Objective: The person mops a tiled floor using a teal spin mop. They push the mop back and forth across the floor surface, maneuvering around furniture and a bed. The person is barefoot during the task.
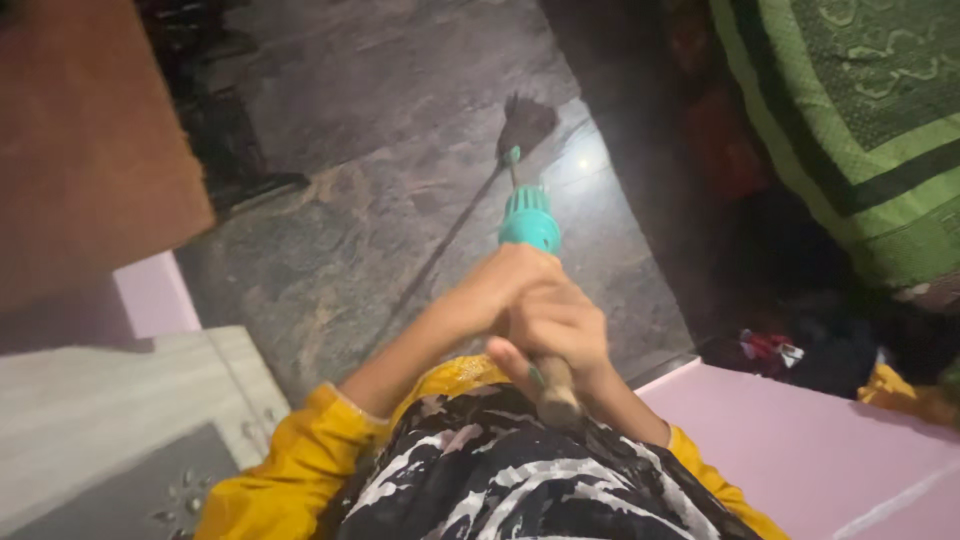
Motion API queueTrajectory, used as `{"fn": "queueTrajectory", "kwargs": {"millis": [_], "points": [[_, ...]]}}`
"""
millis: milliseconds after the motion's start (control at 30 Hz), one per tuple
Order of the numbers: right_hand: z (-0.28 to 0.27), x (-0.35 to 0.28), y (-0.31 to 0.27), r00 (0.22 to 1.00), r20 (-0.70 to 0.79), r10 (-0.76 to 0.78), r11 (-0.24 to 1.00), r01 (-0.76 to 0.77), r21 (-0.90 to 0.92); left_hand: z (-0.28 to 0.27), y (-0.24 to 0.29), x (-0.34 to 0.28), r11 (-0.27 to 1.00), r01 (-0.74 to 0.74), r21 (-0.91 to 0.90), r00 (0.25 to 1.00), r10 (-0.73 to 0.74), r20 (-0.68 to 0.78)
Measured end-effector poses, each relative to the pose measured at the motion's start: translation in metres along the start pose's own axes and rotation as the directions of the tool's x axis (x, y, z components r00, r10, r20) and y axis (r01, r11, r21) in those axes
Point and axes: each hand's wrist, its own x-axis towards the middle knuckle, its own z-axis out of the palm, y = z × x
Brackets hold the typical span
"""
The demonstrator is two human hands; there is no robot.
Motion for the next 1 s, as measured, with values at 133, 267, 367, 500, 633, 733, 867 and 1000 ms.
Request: {"fn": "queueTrajectory", "kwargs": {"millis": [133,267,367,500,633,733,867,1000], "points": [[0.018,0.002,-0.057,0.992,-0.044,-0.122,0.964,0.129,0.232,0.006,0.039,-0.074,0.974,-0.212,0.086,0.974,0.217,-0.063],[0.023,-0.007,-0.063,0.966,-0.081,-0.247,0.919,0.26,0.297,0.018,0.053,-0.092,0.981,-0.143,0.134,0.987,0.151,-0.058],[0.008,-0.015,-0.062,0.97,-0.066,-0.236,0.934,0.245,0.262,0.03,0.056,-0.085,0.965,-0.243,0.102,0.948,0.258,-0.186],[-0.012,-0.026,-0.058,0.988,-0.069,-0.136,0.968,0.147,0.202,0.046,0.05,-0.067,0.913,-0.406,0.042,0.848,0.393,-0.355],[-0.017,-0.031,-0.023,0.976,-0.148,-0.157,0.969,0.181,0.17,0.06,0.032,-0.027,0.912,-0.399,0.099,0.832,0.405,-0.379],[-0.022,-0.028,0.018,0.974,-0.183,-0.132,0.98,0.156,0.122,0.059,0.006,0.015,0.903,-0.403,0.149,0.811,0.428,-0.399],[-0.033,-0.014,0.097,0.954,-0.274,-0.121,0.989,0.138,0.043,0.038,-0.033,0.093,0.9,-0.385,0.203,0.799,0.435,-0.415],[-0.056,0.02,0.211,0.885,-0.414,-0.212,0.965,0.256,0.053,-0.003,-0.064,0.189,0.935,-0.313,0.165,0.835,0.354,-0.421]]}}
